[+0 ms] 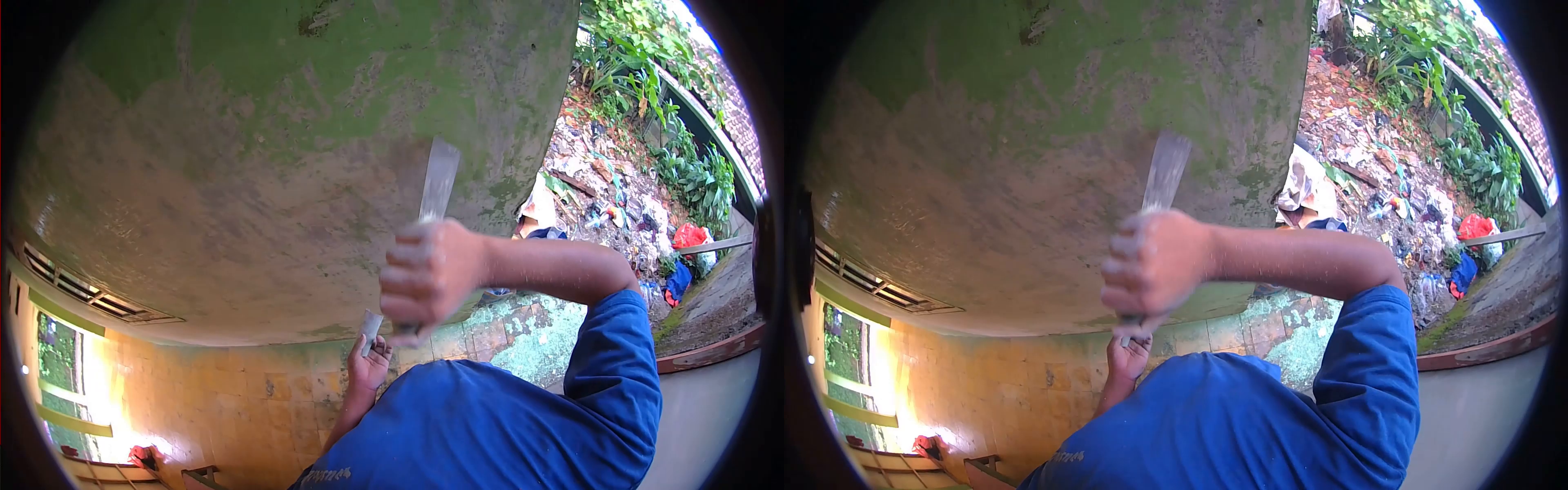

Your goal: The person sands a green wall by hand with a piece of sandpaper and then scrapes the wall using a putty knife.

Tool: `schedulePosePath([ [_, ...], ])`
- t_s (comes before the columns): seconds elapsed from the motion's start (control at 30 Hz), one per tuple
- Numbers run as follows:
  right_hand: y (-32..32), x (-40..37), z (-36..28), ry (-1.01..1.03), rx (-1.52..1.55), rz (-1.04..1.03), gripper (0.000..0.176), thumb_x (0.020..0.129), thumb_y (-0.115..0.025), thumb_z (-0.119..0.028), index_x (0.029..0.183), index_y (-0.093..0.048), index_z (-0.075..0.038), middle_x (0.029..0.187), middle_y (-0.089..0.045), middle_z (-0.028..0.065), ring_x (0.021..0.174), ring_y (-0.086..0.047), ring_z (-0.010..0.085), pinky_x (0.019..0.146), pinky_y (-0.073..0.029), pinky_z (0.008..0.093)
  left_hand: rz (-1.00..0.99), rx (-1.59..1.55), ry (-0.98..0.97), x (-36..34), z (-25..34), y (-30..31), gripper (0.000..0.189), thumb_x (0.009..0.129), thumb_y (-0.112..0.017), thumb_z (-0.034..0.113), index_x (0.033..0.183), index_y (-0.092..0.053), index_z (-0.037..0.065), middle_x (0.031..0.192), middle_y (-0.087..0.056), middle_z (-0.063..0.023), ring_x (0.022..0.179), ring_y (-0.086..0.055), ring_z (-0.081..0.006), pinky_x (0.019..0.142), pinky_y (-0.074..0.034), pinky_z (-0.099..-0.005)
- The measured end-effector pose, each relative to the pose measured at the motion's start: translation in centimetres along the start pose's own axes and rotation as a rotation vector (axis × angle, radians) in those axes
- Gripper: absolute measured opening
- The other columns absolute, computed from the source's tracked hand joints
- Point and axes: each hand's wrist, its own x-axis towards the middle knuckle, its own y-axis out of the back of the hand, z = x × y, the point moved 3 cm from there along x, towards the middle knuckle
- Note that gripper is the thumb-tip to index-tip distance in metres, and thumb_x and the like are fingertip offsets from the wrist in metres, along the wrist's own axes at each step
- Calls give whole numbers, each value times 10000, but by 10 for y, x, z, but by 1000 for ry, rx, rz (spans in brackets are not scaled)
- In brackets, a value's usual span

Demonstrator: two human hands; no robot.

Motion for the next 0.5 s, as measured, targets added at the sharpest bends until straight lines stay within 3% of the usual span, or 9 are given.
schedulePosePath([
  [0.1, -1, -1, -7, 29, 45, -26, 397, 713, -580, -453, 571, -391, -134, 554, -399, -17, 478, -462, 149, 421, -349, 305, -3, 42, -9, 1, 0, 0, 185, 848, -605, 179, 990, -573, 64, 850, -613, -60, 830, -591, -178, 864, -457, -415],
  [0.17, 5, 0, 16, -22, -52, -15, 323, 687, -575, -373, 568, -393, -133, 555, -401, -22, 487, -473, 143, 425, -356, 294, 19, 31, -5, 4, 1, 13, 183, 849, -605, 179, 990, -573, 69, 851, -612, -58, 829, -591, -178, 856, -458, -415],
  [0.23, 5, 0, 19, -23, -42, 10, 372, 743, -565, -392, 561, -361, -140, 555, -367, -27, 469, -441, 133, 415, -319, 286, -2, -40, 6, 10, 2, 25, 311, 834, -599, 225, 1067, -537, 28, 1033, -609, -99, 946, -581, -235, 875, -454, -411],
  [0.27, 5, 1, 20, -19, -33, 36, 427, 800, -556, -412, 553, -330, -148, 555, -334, -32, 452, -408, 123, 404, -281, 279, -6, -39, 4, 8, 2, 19, 311, 834, -599, 225, 1067, -537, 28, 1033, -609, -99, 946, -581, -235, 875, -454, -411],
  [0.33, 5, 3, 3, 11, -15, -6, 405, 762, -567, -422, 561, -359, -139, 555, -364, -24, 466, -433, 132, 413, -317, 289, 49, 34, -8, -1, 1, 2, 180, 847, -609, 188, 989, -577, 83, 865, -618, -54, 834, -595, -176, 837, -460, -404],
  [0.47, 12, 8, 18, -6, -38, -19, 423, 733, -585, -466, 568, -382, -134, 553, -389, -15, 471, -447, 137, 421, -359, 301, 47, 38, -12, 3, 3, 13, 182, 846, -609, 187, 988, -576, 78, 888, -618, -55, 842, -595, -175, 835, -463, -409],
  [0.5, 15, 8, 28, -54, -76, 2, 418, 729, -590, -457, 566, -378, -135, 551, -386, -17, 468, -445, 134, 420, -361, 299, 13, -1, -2, 7, 4, 24, 258, 850, -587, 217, 1052, -553, 60, 1012, -596, -84, 937, -570, -203, 863, -454, -413],
])
